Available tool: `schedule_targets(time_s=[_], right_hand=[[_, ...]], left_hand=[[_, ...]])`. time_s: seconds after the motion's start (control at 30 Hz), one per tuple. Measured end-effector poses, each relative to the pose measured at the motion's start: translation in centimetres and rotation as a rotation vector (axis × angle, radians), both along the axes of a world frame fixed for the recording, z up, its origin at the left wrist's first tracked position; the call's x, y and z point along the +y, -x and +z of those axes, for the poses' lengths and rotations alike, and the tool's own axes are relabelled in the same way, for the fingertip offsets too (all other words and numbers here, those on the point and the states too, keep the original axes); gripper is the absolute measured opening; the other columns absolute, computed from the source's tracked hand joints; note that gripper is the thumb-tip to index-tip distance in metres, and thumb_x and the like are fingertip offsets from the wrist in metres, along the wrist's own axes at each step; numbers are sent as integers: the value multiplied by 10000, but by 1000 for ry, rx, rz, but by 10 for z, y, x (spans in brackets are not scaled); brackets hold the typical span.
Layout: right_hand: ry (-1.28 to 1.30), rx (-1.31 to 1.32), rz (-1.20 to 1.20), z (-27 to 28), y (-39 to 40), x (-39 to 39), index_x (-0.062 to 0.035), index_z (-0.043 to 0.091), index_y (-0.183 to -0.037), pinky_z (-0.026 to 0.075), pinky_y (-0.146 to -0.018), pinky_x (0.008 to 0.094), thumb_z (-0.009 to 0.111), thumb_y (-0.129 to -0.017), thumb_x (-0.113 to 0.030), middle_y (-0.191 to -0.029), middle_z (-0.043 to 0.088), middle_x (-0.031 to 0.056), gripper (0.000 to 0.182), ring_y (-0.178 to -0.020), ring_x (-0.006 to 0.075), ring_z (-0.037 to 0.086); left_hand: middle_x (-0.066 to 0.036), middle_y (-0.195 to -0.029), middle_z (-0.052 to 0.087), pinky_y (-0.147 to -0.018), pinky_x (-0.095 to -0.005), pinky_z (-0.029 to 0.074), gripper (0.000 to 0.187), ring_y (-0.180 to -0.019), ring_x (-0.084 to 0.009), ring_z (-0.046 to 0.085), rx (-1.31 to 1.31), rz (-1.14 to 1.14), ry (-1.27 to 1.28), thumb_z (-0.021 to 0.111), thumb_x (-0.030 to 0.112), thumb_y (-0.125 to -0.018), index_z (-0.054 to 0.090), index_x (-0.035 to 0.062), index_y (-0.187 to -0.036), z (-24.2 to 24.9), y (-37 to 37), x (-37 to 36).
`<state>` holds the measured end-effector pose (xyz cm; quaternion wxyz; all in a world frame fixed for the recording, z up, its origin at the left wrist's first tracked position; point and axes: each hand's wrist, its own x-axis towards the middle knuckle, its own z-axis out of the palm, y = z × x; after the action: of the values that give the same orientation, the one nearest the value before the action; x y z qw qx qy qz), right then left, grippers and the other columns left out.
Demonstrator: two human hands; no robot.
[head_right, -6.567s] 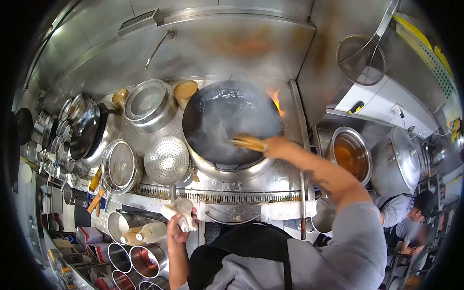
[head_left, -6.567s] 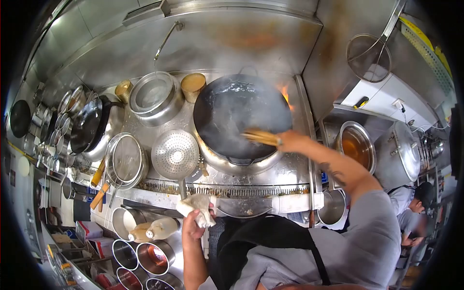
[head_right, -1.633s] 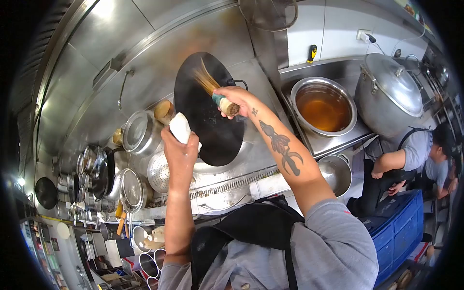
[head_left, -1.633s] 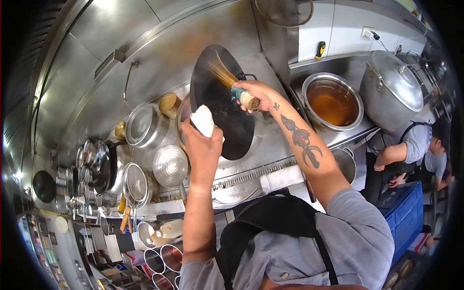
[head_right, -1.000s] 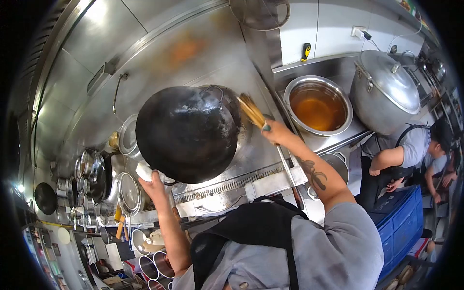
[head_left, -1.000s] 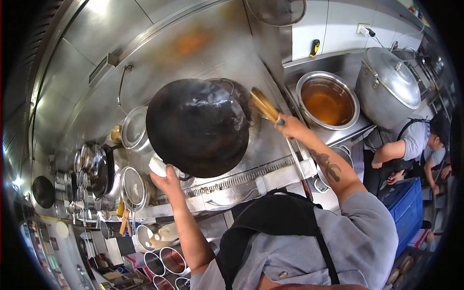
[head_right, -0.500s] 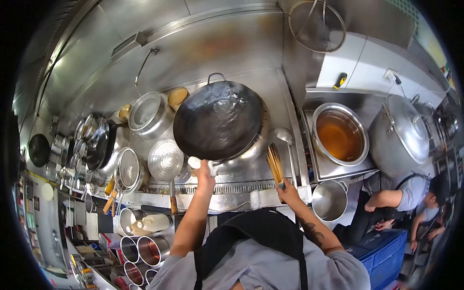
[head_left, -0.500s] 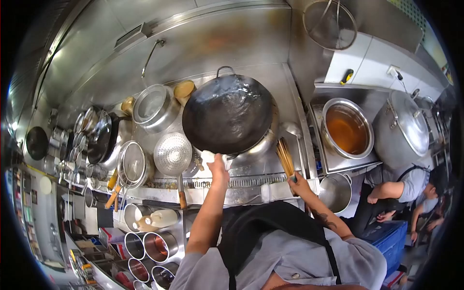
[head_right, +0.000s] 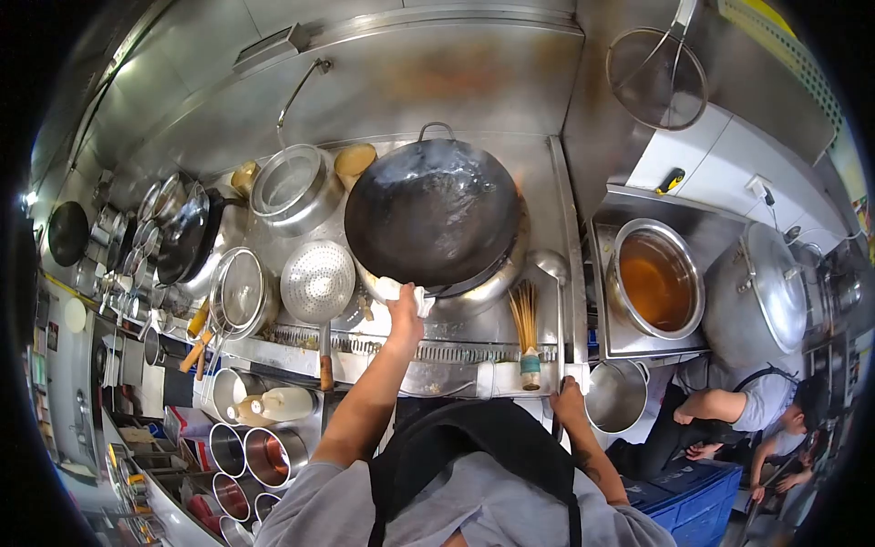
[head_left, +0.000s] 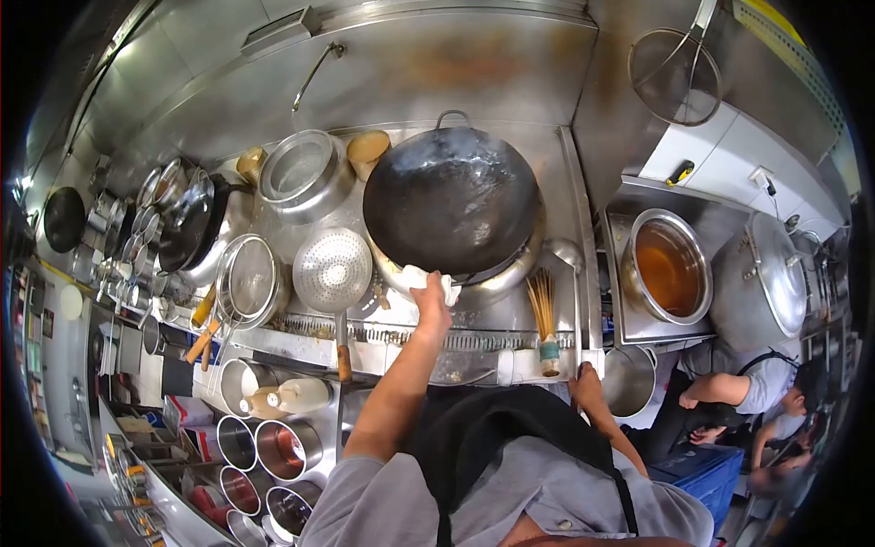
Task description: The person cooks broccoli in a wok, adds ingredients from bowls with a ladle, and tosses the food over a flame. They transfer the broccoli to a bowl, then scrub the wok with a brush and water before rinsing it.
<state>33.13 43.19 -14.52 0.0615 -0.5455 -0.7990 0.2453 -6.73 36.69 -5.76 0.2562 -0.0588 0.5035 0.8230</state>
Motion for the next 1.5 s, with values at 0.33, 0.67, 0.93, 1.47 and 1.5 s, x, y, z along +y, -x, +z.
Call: schedule_targets(time_s=[0.33,0.67,0.93,1.47,1.5], right_hand=[[-131,391,0,75,31,59,34,561,-1067,481,-706,420,637,-790,-71,-837,611,160,305,-755,303,617],[309,787,106,217,250,49,-12,471,-1251,362,-357,238,551,-878,-7,-715,515,26,381,-404,84,457],[610,737,366,252,460,8,-33,532,-908,386,-362,272,552,-846,-36,-614,489,14,65,-425,110,492],[1838,525,147,208,764,-41,-3,537,-761,415,-471,291,535,-776,-51,-602,520,23,50,-488,153,525],[1842,768,208,203,775,-40,2,504,-777,418,-517,286,520,-771,-18,-646,491,8,26,-560,140,551]], left_hand=[[-67,-1108,571,-906,-320,445,480,-997,-161,551,322,-376,107,606,224,-858,448,30,-1267,2,38,-154],[-277,-1029,553,-744,-500,532,715,-912,-428,629,889,-686,1343,748,207,-709,344,27,-1270,-61,42,-216],[-227,-1025,549,-704,-430,565,696,-875,-348,646,1013,-776,1402,719,223,-726,366,31,-1293,-78,52,-212],[-228,-1097,571,-734,-418,512,792,-902,-335,614,1003,-441,702,721,244,-785,322,-20,-1415,33,62,-288],[-182,-1087,585,-701,-343,498,729,-848,-226,596,777,-523,629,709,199,-828,333,18,-1426,61,63,-301]])
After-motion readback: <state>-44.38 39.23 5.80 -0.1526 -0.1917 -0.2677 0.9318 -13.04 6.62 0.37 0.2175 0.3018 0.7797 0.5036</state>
